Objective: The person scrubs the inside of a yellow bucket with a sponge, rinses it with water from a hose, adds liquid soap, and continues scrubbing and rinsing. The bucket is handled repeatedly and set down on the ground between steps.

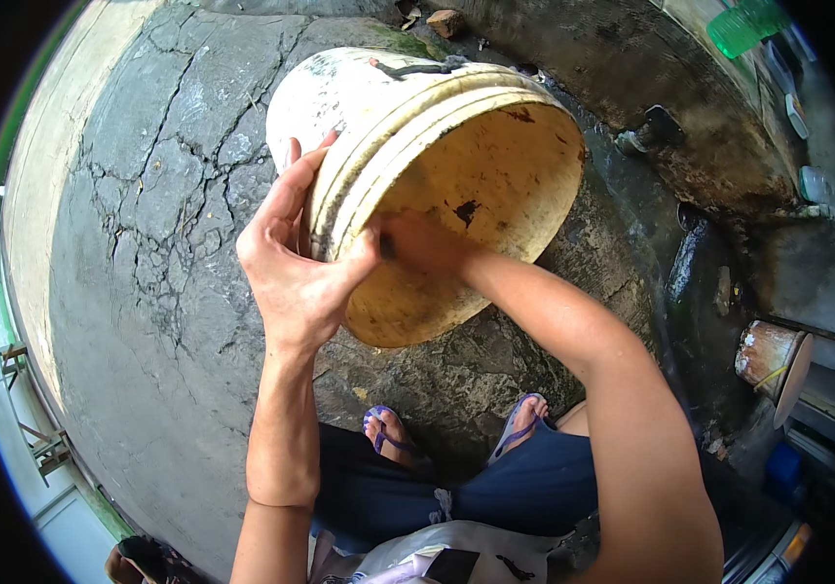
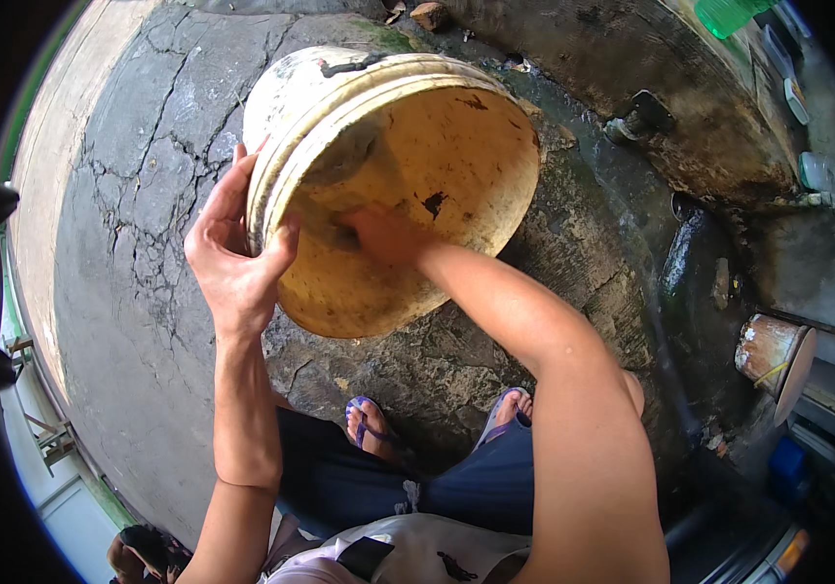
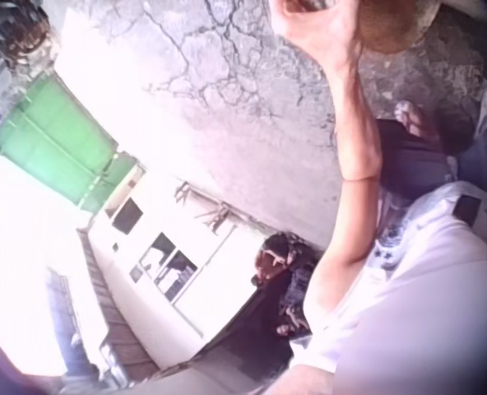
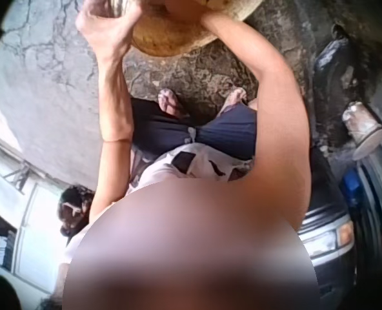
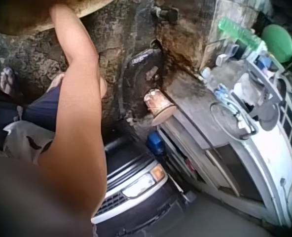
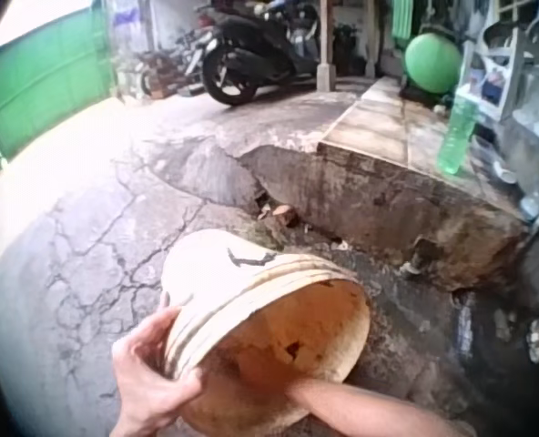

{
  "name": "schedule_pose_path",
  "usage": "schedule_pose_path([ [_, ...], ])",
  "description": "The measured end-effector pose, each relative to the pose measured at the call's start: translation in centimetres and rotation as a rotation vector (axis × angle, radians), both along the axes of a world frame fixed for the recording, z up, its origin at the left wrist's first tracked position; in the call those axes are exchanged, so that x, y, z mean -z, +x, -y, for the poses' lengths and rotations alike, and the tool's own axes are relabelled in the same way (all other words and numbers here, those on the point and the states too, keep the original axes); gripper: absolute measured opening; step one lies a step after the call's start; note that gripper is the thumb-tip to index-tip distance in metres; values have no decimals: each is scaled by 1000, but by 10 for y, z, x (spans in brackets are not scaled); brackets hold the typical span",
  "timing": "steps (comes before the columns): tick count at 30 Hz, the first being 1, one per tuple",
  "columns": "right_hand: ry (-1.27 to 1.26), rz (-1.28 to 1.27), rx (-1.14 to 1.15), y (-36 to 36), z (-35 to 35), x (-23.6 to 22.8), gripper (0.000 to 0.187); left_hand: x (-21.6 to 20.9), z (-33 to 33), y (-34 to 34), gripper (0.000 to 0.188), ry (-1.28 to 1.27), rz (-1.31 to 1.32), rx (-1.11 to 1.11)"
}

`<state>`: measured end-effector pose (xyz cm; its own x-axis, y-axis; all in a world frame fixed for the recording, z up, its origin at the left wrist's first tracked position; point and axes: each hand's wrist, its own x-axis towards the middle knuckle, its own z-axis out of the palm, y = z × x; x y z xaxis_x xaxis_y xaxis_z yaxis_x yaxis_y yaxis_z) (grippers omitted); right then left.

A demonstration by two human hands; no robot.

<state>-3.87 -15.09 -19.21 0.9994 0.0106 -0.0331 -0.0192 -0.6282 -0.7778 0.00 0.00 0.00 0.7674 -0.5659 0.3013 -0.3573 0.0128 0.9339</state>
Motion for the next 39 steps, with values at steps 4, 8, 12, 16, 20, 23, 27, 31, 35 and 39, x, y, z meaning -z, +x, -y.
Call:
schedule_pose_path([
  [4, -581, -56, -22, 26, 95, 7, 34, 1, -4, -3, 66, -45, -38, -43],
  [8, -438, -43, 231, 76, 67, 20, 36, 4, -8, -1, 66, -53, -48, -30],
  [12, -87, -5, 233, 70, -28, 34, 37, 8, -9, 5, 68, -72, 22, -11],
  [16, 193, 78, 106, 31, -63, 35, 39, 7, -20, 7, 69, -140, -104, -46],
  [20, -305, 15, -124, -6, 19, 20, 41, 8, -26, 9, 67, -123, -104, 0],
  [23, -542, 26, -18, 14, 64, 8, 40, 14, -22, -2, 69, -66, -58, 5],
  [27, -117, 5, 223, 27, -11, 19, 40, 20, -20, -4, 65, -46, 59, 45],
  [31, 315, 81, 170, -27, -81, 18, 41, 20, -22, 1, 69, -35, 15, 10],
  [35, -585, -54, -79, -78, 10, -3, 43, 16, -19, -1, 69, -53, -66, 2],
  [39, -1103, 6, 224, -58, 40, 0, 43, 17, -9, -10, 69, -59, -58, -40],
])
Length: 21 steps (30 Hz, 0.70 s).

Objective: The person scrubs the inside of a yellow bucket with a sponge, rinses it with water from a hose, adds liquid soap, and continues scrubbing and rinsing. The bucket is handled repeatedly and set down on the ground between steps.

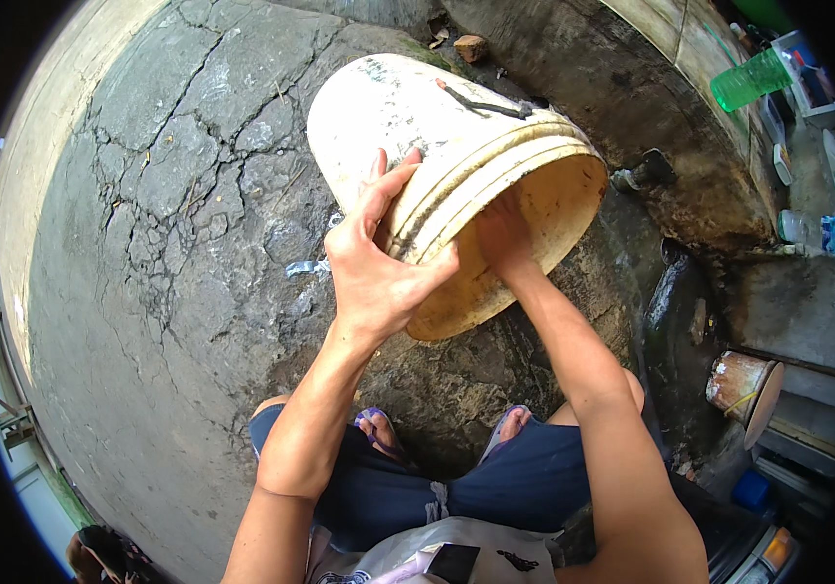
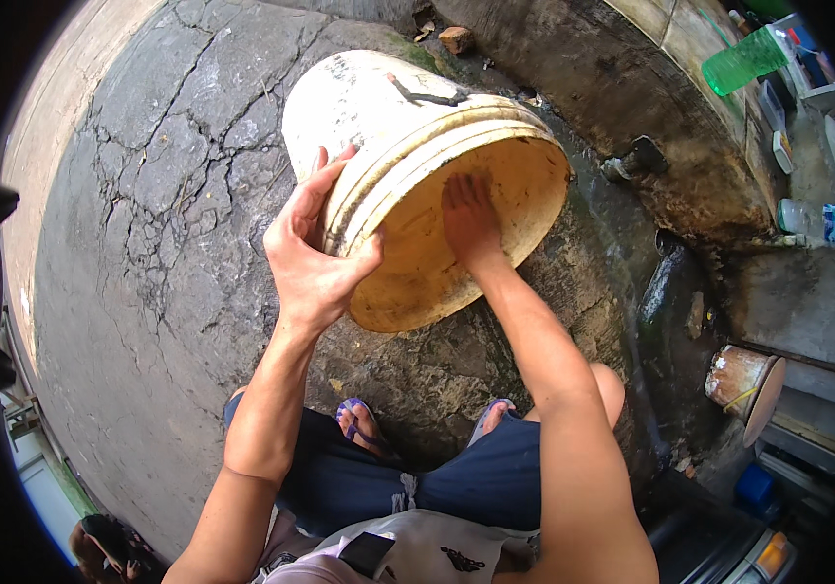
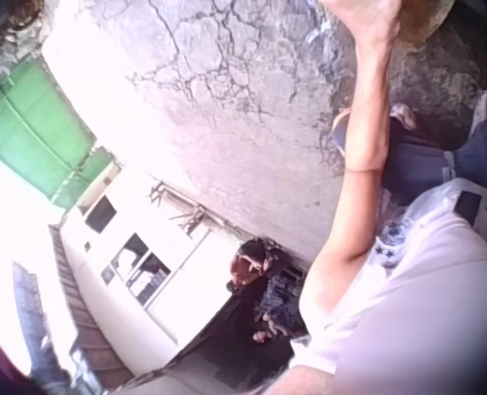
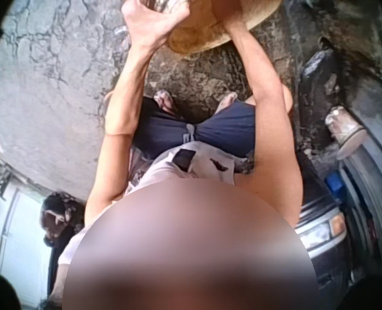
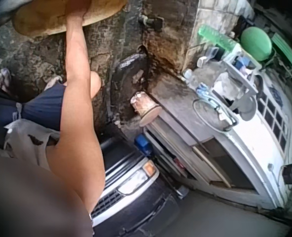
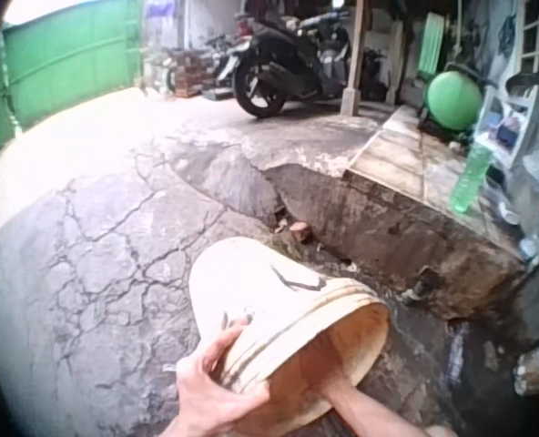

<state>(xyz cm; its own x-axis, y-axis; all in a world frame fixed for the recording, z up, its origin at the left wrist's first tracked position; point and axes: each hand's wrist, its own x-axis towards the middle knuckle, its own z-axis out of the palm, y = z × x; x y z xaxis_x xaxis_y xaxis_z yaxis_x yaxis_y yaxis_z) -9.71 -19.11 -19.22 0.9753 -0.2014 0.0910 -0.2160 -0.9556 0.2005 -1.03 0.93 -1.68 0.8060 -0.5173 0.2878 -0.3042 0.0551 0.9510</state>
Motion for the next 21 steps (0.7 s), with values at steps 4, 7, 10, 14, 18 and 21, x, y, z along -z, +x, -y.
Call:
schedule_pose_path([
  [4, 1341, 210, 51, -4, -93, 9, 42, 3, 4, -2, 68, 66, 149, 57],
  [7, 1148, -37, -144, -32, -77, -6, 44, 4, 3, -2, 69, 54, 140, 82],
  [10, 93, -181, -98, -41, -7, -21, 55, 3, 2, -1, 70, 16, 73, 55],
  [14, 898, 17, 243, -16, -36, -13, 56, 3, 6, -4, 69, 44, 122, 47],
  [18, 1395, 377, 36, 3, -122, 3, 54, 7, 5, -7, 70, 99, 173, 104],
  [21, 1196, 216, -92, 10, -87, 2, 52, 7, -6, -5, 71, 101, 163, 103],
])
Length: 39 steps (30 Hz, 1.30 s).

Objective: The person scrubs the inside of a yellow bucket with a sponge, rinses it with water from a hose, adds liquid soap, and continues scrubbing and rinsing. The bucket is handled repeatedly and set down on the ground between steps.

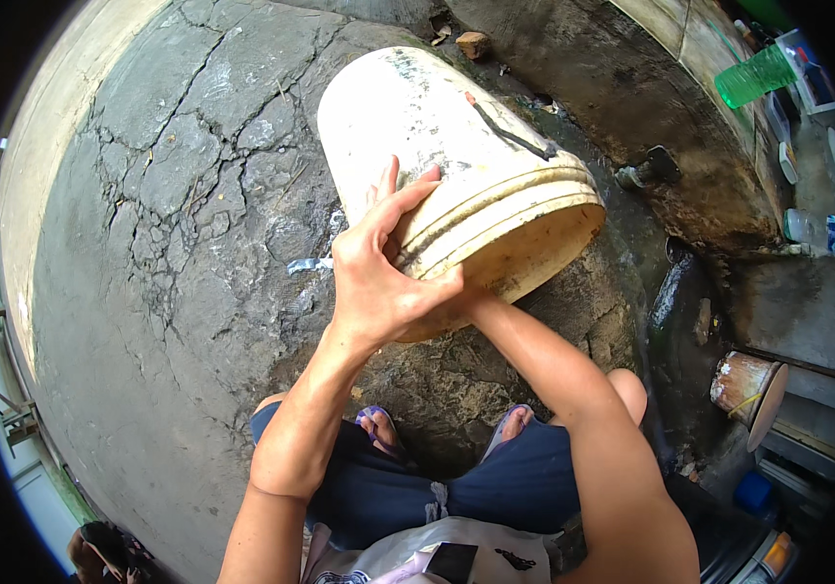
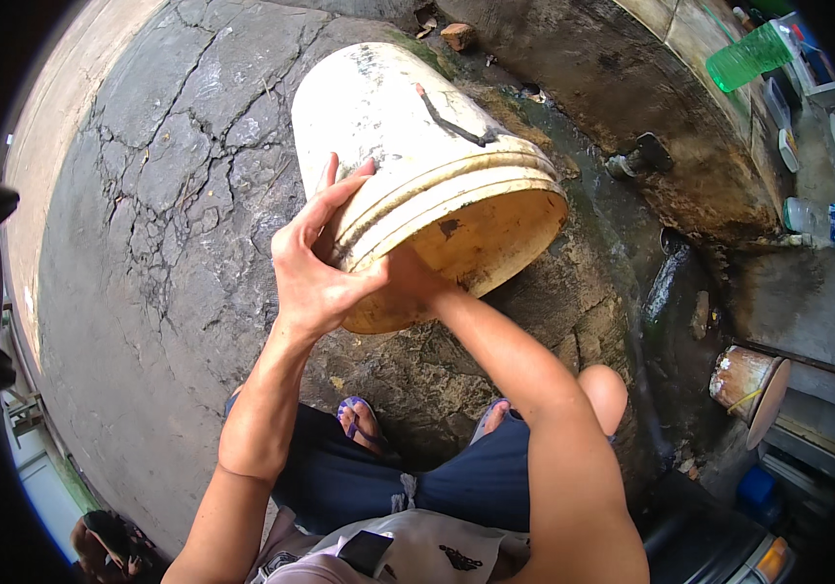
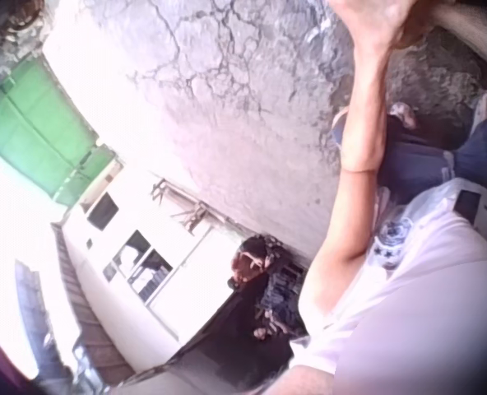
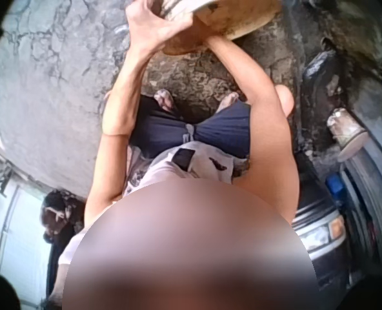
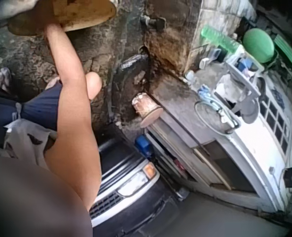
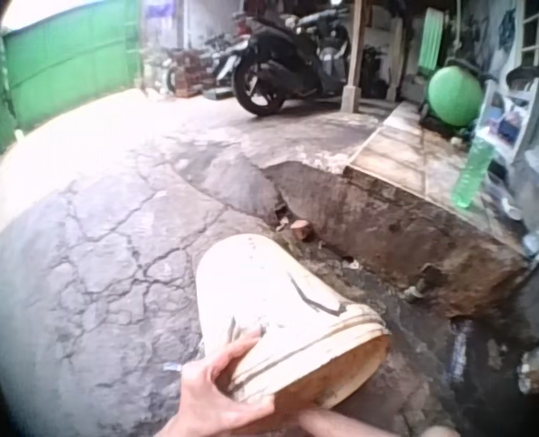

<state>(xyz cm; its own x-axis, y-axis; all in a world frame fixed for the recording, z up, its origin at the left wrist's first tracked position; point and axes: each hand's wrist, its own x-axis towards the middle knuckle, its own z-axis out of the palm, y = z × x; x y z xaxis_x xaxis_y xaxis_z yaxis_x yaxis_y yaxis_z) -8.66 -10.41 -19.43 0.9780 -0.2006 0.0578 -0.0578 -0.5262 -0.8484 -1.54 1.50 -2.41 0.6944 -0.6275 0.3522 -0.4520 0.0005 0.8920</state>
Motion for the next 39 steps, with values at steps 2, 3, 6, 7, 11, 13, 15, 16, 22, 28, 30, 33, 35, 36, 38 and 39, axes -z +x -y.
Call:
schedule_pose_path([
  [2, -426, -139, -42, 12, 62, 0, 51, 1, -7, -2, 70, 17, -21, 36],
  [3, -562, -184, -29, 19, 86, 2, 51, 2, -10, -3, 70, 15, -30, 50],
  [6, -707, -284, 87, 44, 117, 16, 49, 5, -13, -5, 72, -26, -53, 27],
  [7, -680, -299, 112, 51, 111, 21, 49, 5, -13, -6, 72, -24, -62, 22],
  [11, -453, -265, 112, 57, 50, 30, 47, 6, -11, -2, 71, -27, -19, 53],
  [13, -229, -193, 96, 54, 16, 25, 46, 7, -9, 0, 73, -9, 29, 38],
  [15, -11, -110, 74, 46, -10, 14, 45, 7, -8, 4, 72, -59, 2, 21],
  [16, 88, -65, 58, 40, -20, 7, 45, 7, -8, 6, 69, -49, -12, -10],
  [22, -127, -186, -174, -56, 11, -31, 36, 7, -7, 7, 68, -160, -91, -112],
  [28, -901, -71, -81, -60, 98, -27, 37, 8, -3, -9, 68, -198, -137, -173],
  [30, -952, -141, -24, -27, 95, -30, 36, 9, -3, -13, 69, -210, -164, -180],
  [33, -271, -70, 105, 4, 46, -43, 35, 13, -7, -19, 68, -155, -89, -140],
  [35, -123, -22, 69, 15, 15, -49, 35, 18, -8, -27, 70, -139, -68, -122],
  [36, -79, 23, 45, 18, 10, -50, 35, 20, -9, -29, 70, -116, -46, -147],
  [38, -153, 13, -6, 22, 17, -46, 35, 24, -13, -34, 69, -92, -6, -166],
  [39, -239, -9, -33, 27, 32, -40, 35, 26, -14, -37, 69, -90, -21, -158],
])
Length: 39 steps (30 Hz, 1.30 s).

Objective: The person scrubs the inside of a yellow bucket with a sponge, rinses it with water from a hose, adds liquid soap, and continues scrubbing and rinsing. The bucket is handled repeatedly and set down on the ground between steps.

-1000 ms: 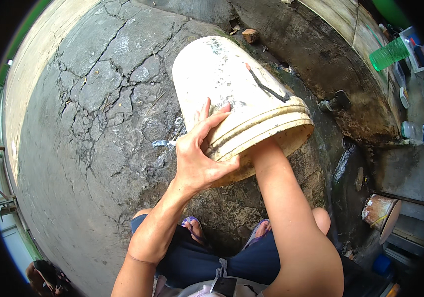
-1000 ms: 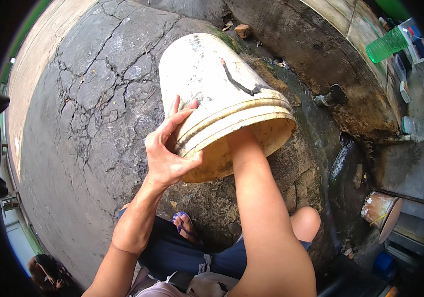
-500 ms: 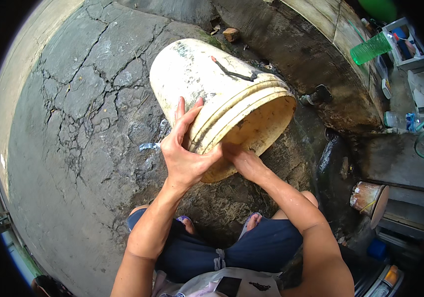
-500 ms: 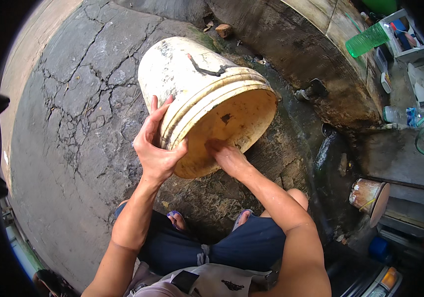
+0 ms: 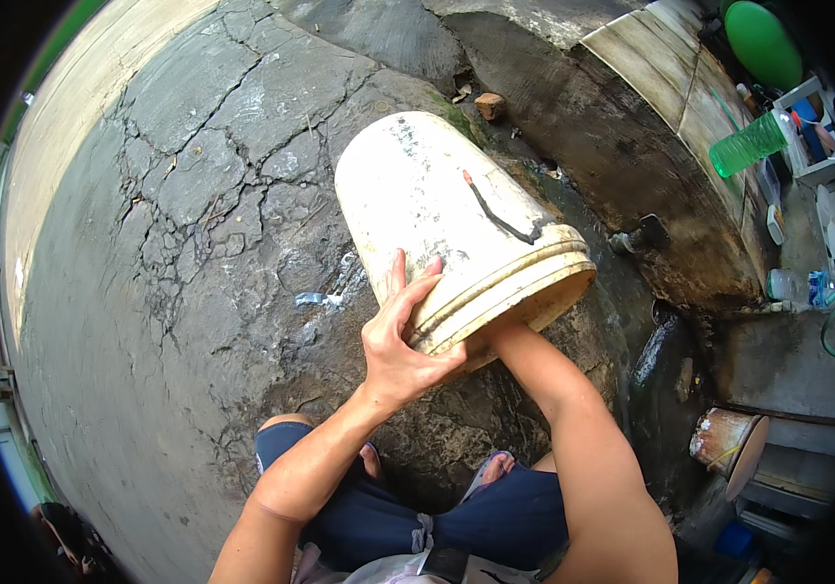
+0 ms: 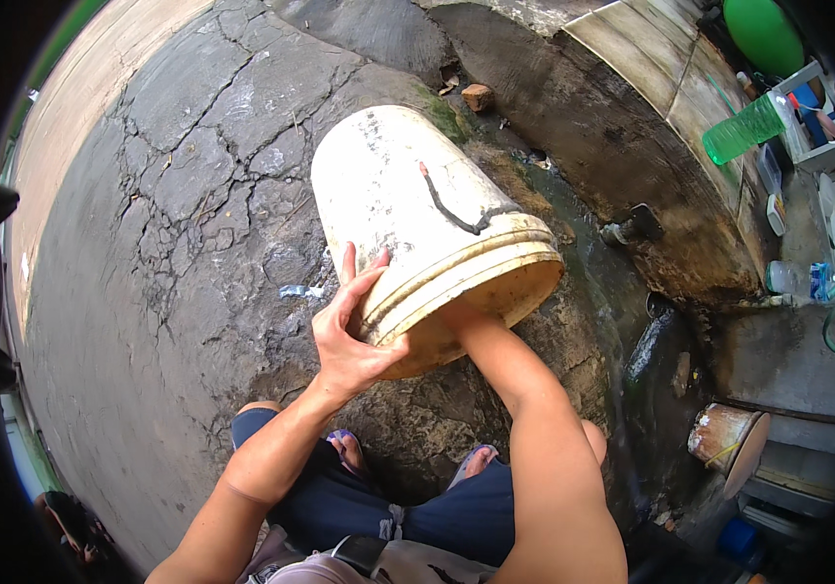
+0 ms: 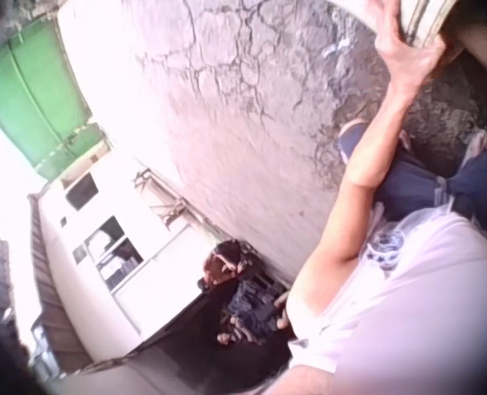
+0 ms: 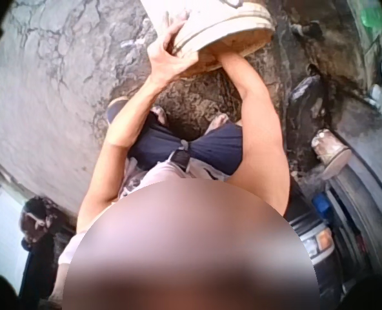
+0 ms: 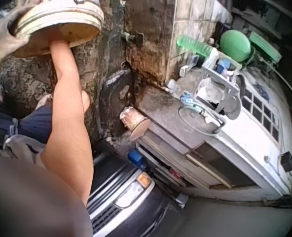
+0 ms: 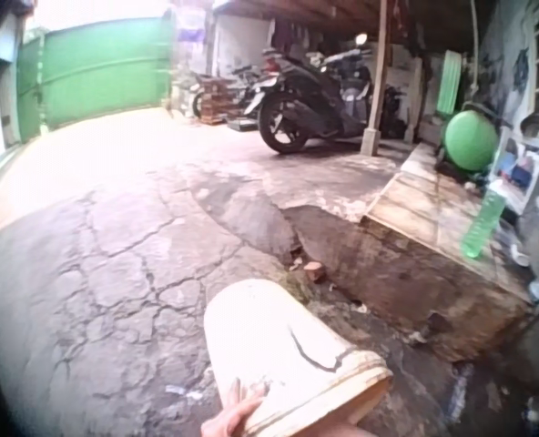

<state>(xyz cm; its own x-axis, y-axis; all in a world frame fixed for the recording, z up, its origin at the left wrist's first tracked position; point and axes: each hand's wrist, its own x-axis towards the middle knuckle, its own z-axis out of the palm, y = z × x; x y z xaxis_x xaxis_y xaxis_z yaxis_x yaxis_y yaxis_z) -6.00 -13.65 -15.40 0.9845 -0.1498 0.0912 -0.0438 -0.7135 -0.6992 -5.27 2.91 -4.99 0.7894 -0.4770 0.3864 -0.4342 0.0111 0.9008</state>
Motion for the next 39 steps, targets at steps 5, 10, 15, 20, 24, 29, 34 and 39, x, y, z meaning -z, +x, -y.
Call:
schedule_pose_path([
  [5, -451, -180, 137, 16, 92, 40, 35, 4, -8, -1, 71, -17, -7, 18],
  [10, -364, -193, 226, 10, 68, 57, 35, 7, -4, -5, 73, 32, 81, 71],
  [15, 111, -110, 238, -26, -19, 45, 35, 12, -2, -13, 74, 23, 57, 41],
  [20, 416, -53, 294, -50, -51, 28, 35, 15, -2, -11, 72, -14, 50, 12],
  [24, 478, -54, 354, -59, -47, 21, 35, 18, -3, -12, 72, -3, 86, 38],
  [29, 570, -40, 386, -86, -71, 24, 35, 18, -5, -8, 73, 39, 132, 50],
  [34, 287, -208, 111, -110, -35, 28, 36, 12, -8, 3, 71, -5, 105, 38],
  [39, -555, 17, 135, -79, 75, 23, 33, 2, -4, 10, 71, -122, -63, 12],
])
